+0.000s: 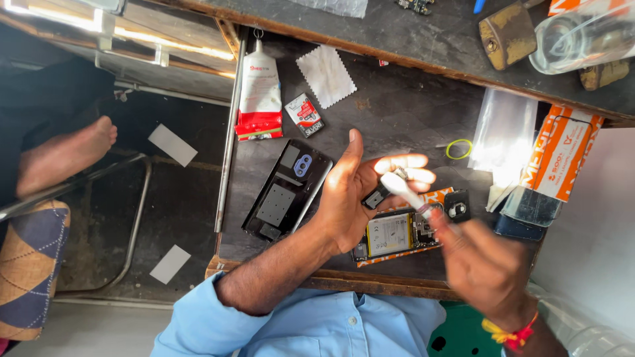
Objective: The person cleans and reassembles internal mobile phone components using a toothbrush and a small tool to apply paste and fit a circuit board into a housing.
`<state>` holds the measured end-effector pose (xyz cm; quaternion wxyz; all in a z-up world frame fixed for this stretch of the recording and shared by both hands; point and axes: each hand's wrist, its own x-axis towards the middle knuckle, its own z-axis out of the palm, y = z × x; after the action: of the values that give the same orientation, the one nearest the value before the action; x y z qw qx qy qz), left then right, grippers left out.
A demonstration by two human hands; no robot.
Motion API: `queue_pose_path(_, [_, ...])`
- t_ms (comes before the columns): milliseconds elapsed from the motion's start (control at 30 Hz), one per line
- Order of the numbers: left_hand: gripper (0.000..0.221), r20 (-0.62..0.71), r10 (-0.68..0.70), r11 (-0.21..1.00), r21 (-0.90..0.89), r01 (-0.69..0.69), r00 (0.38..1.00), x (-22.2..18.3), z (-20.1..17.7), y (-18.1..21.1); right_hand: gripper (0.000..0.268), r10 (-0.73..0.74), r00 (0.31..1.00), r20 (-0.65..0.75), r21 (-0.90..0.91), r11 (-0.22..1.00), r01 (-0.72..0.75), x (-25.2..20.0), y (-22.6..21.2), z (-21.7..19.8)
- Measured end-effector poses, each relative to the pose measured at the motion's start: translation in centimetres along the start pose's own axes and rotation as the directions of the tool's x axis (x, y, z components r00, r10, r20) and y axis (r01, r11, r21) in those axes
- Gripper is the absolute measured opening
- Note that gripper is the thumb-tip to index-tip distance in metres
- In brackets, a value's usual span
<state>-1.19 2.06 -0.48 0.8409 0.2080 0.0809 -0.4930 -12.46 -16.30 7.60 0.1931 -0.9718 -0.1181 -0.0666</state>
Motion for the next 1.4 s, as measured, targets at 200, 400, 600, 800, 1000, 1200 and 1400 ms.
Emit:
queue_pose_path(200, [0.095,-0.018,-0.029,0.999,-0.017,0.028,0.999,0.0,0.3,0.5,0.048,-0.022,1.000,-0.021,0.009,1.000,0.022,-0.2,0.6,0.4])
queue_pose_path(400, [0.095,0.004,0.001,0.999,-0.043,0.000,1.000,0.0,0.4,0.5,0.049,0.000,1.000,-0.025,0.038,0.999,0.001,-0.5,0.8,1.0])
queue_pose_path(600, [0.093,-0.052,-0.041,0.999,-0.013,0.040,0.998,-0.1,0.6,1.0,0.046,0.010,0.998,-0.057,0.068,0.998,-0.006,-0.4,0.7,1.1])
queue_pose_path(800, [0.086,-0.053,-0.029,1.000,-0.013,0.029,0.998,0.2,0.3,0.9,0.046,0.015,0.996,-0.093,0.118,0.993,-0.004,-0.5,0.9,1.8])
queue_pose_path(1000, [0.076,-0.073,-0.003,0.998,-0.068,-0.002,0.997,0.4,0.1,0.5,0.040,0.037,0.993,-0.112,0.072,0.997,-0.029,-0.7,0.8,2.3])
queue_pose_path(1200, [0.074,-0.103,0.040,0.997,-0.058,-0.046,0.994,0.9,0.2,0.4,0.046,0.002,0.994,-0.113,0.024,1.000,0.000,-0.9,0.7,2.5])
queue_pose_path(1400, [0.075,-0.253,0.037,0.999,0.045,-0.027,0.967,0.7,0.1,0.6,0.040,0.061,0.991,-0.115,0.044,0.997,-0.056,-1.0,0.2,2.8])
